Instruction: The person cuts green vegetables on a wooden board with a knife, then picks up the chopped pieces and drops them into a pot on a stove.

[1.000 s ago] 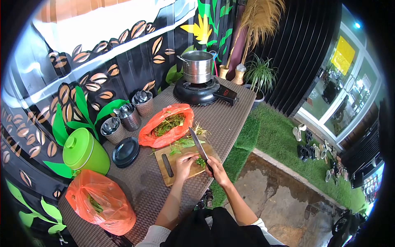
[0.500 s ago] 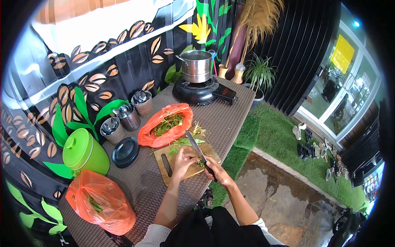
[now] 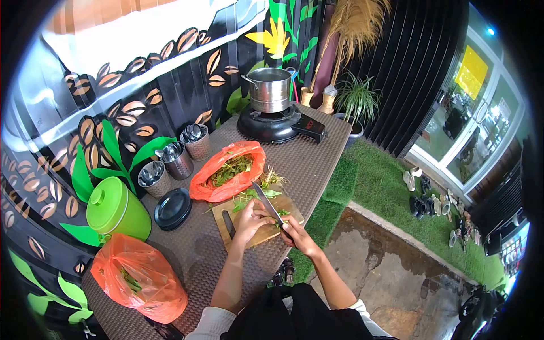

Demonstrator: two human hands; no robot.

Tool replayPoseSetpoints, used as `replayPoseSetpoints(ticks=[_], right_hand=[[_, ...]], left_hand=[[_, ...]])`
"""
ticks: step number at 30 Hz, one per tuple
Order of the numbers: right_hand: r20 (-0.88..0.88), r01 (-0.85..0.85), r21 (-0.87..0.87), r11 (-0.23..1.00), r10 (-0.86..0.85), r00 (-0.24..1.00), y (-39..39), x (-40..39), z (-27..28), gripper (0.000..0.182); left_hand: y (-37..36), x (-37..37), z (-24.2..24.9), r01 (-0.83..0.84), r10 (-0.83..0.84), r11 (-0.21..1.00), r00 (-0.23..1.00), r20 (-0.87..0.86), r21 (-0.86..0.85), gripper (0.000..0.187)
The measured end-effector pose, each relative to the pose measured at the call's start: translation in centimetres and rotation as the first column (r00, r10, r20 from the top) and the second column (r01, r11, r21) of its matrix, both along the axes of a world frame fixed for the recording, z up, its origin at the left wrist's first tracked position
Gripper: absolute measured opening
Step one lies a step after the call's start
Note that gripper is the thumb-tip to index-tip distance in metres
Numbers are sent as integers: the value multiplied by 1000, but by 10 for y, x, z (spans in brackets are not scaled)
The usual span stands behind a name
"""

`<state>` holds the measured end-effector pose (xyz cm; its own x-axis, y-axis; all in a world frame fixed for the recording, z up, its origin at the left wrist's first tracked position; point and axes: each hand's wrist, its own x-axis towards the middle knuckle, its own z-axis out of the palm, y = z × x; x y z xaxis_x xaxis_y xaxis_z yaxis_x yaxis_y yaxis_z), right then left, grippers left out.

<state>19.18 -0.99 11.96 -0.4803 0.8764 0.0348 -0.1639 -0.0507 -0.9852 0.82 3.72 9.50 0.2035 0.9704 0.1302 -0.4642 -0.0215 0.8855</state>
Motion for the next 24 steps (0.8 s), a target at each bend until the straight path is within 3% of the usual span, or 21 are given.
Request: replayPoseSetpoints(ticks=[2, 6, 8, 9, 11, 12, 13, 15, 16, 17, 18, 19, 24], right_hand=[[4, 21, -16, 1000, -21, 1000, 1, -2, -3, 24], [-19, 60, -59, 996, -61, 998, 3, -1, -13, 17], [-48, 83, -67, 994, -87, 995, 5, 3, -19, 17], [-79, 105, -74, 992, -110, 991, 6, 3, -17, 17], [-127, 145, -79, 986, -154, 980, 4, 2, -14, 17], [-174, 186, -87, 979, -199, 965, 4, 3, -10, 17], [-173, 187, -85, 979, -200, 964, 5, 3, -9, 17], [-194, 217, -60, 974, -224, 955, 6, 2, -6, 17], [-194, 216, -61, 974, -224, 955, 6, 2, -5, 17], [-150, 218, -31, 976, -220, 964, 6, 1, -4, 18], [-106, 217, -1, 976, -216, 971, 6, 0, -3, 20], [-106, 217, 0, 976, -215, 971, 5, -1, -3, 20], [-54, 214, 96, 972, -209, 976, -1, -3, -1, 33]], left_hand=[[1, 0, -2, 34, -34, 999, 993, -110, -1, 44], [-1, 5, 10, 41, -34, 998, 989, -142, 42, 50], [-3, 12, 17, -89, 144, 973, 956, -256, 214, 46], [-3, 13, 18, -90, 145, 972, 956, -256, 215, 46], [-2, 17, 19, -309, 597, 741, 710, -374, 597, 40], [-7, 22, 7, -428, 621, 759, 703, -347, 492, 25], [-12, 26, -1, -427, 621, 759, 704, -346, 492, 25], [-19, 33, -9, -358, 334, 929, 921, -199, -96, 17], [-17, 39, -7, -335, 282, 925, 922, -266, -180, 19], [-17, 43, -7, -336, 282, 924, 922, -266, -181, 19], [-16, 47, -9, -200, 246, 933, 962, 122, -299, 20], [-13, 48, -11, -28, 211, 936, 843, 495, -351, 22], [-6, 42, -18, 44, 159, 944, 807, 569, -327, 14]])
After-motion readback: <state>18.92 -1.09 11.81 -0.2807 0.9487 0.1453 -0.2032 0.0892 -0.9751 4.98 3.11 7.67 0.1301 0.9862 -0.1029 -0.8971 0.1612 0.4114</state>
